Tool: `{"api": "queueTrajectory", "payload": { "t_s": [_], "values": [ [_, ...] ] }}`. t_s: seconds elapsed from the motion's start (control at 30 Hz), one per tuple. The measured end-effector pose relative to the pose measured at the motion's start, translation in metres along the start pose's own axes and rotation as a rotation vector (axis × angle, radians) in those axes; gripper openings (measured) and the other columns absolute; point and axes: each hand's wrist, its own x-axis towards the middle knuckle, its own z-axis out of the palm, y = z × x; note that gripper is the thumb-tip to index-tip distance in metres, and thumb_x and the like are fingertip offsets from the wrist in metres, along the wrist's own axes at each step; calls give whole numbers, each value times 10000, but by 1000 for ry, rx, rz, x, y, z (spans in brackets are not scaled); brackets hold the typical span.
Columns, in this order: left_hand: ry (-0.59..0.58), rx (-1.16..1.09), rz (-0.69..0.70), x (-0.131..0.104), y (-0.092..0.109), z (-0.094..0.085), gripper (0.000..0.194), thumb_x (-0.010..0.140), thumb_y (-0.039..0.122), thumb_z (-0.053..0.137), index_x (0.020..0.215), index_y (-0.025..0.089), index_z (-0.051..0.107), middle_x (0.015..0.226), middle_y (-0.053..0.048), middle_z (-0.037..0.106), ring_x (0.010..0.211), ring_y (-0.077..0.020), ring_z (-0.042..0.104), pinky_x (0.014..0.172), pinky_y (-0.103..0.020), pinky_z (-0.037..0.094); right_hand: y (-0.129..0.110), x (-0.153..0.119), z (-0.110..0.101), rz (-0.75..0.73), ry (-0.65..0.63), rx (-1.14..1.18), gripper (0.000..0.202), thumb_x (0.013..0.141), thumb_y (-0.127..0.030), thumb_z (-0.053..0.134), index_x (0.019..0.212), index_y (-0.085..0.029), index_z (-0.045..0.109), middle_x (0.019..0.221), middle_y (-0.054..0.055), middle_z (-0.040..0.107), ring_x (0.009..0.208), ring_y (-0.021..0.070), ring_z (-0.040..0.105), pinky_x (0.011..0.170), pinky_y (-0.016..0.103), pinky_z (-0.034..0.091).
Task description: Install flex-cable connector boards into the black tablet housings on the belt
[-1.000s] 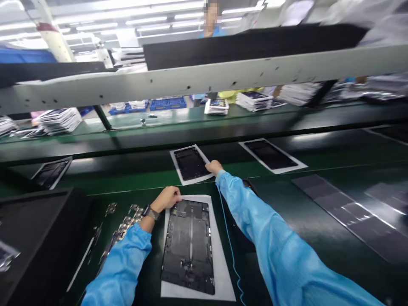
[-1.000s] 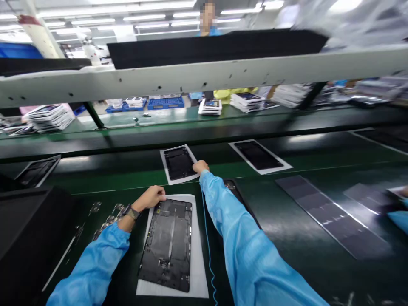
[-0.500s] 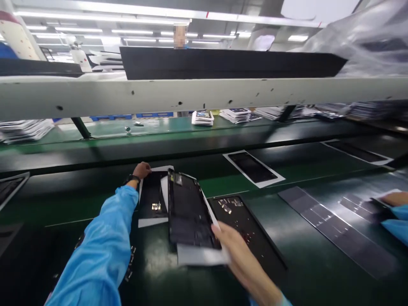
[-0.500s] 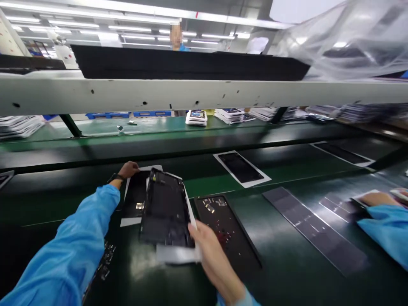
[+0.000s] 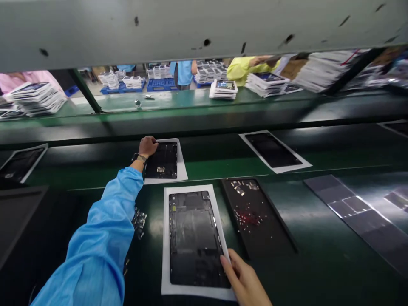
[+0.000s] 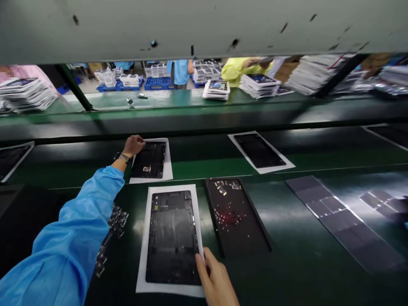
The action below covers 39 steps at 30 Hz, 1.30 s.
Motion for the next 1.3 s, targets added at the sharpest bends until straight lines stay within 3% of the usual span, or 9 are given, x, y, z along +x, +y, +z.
{"api": "queueTrajectory", "payload": {
  "t_s": [0.13, 0.27, 0.37, 0.43, 0.63, 0.73, 0.87, 1.03, 1.3],
  "values": [
    [-40, -61, 41, -64, 4, -24, 218, 828, 355, 595, 870, 189, 730, 953, -70, 755, 975, -263, 664, 886, -349, 500, -5, -5, -14, -238, 156, -414, 296, 954, -426, 439, 817, -240, 624, 773, 75, 617, 684, 243, 627, 604, 338, 474],
    [-61, -144, 69, -153, 5, -54, 240, 806, 456, 580, 842, 250, 700, 925, -46, 754, 893, -255, 665, 849, -370, 519, -5, 1, -51, -359, 274, -490, 233, 961, -351, 451, 982, -233, 650, 881, 97, 655, 854, 277, 627, 766, 405, 503],
    [143, -201, -25, -229, 3, -68, 288, 810, 511, 591, 909, 266, 706, 940, -22, 744, 890, -268, 669, 835, -397, 530, -3, 26, -83, -377, 306, -498, 198, 942, -325, 485, 976, -228, 655, 875, 94, 655, 849, 276, 595, 781, 424, 481],
    [229, -197, -137, -276, -4, -67, 278, 815, 514, 591, 923, 288, 710, 965, -16, 744, 916, -284, 674, 830, -418, 530, -4, 48, -94, -393, 281, -525, 186, 918, -301, 510, 970, -221, 670, 868, 91, 647, 856, 277, 580, 782, 425, 473],
    [155, -152, -312, -368, -60, -39, 306, 754, 562, 619, 876, 299, 718, 924, -22, 745, 890, -293, 692, 835, -405, 542, -5, 97, -94, -432, 173, -677, 153, 863, -262, 566, 916, -216, 701, 832, 90, 644, 856, 284, 553, 783, 424, 467],
    [187, -138, -384, -395, -83, -34, 305, 770, 553, 617, 883, 287, 716, 905, -28, 742, 868, -281, 693, 834, -392, 545, -2, 101, -92, -461, 163, -719, 173, 876, -284, 540, 816, -220, 689, 821, 105, 671, 836, 296, 559, 772, 443, 464],
    [186, -166, -361, -410, -91, -32, 278, 813, 482, 601, 889, 236, 707, 906, -57, 741, 846, -262, 684, 847, -384, 534, 4, 98, -93, -508, 242, -625, 285, 897, -422, 520, 769, -234, 691, 793, 120, 697, 791, 319, 597, 718, 464, 460],
    [159, -35, -281, -401, -92, -21, 176, 875, 336, 584, 951, 207, 677, 962, -76, 715, 936, -263, 642, 883, -396, 507, 5, 91, -95, -360, 463, -387, 245, 850, -523, 624, 854, -304, 733, 809, 75, 675, 733, 334, 618, 642, 457, 436],
    [185, 194, -284, -393, -84, 3, 150, 859, 259, 646, 1002, 212, 644, 996, -94, 625, 988, -305, 573, 898, -436, 491, -14, 78, -98, -259, 540, -70, 159, 842, -416, 684, 992, -418, 735, 890, -24, 735, 845, 364, 652, 627, 464, 416]
  ]
}}
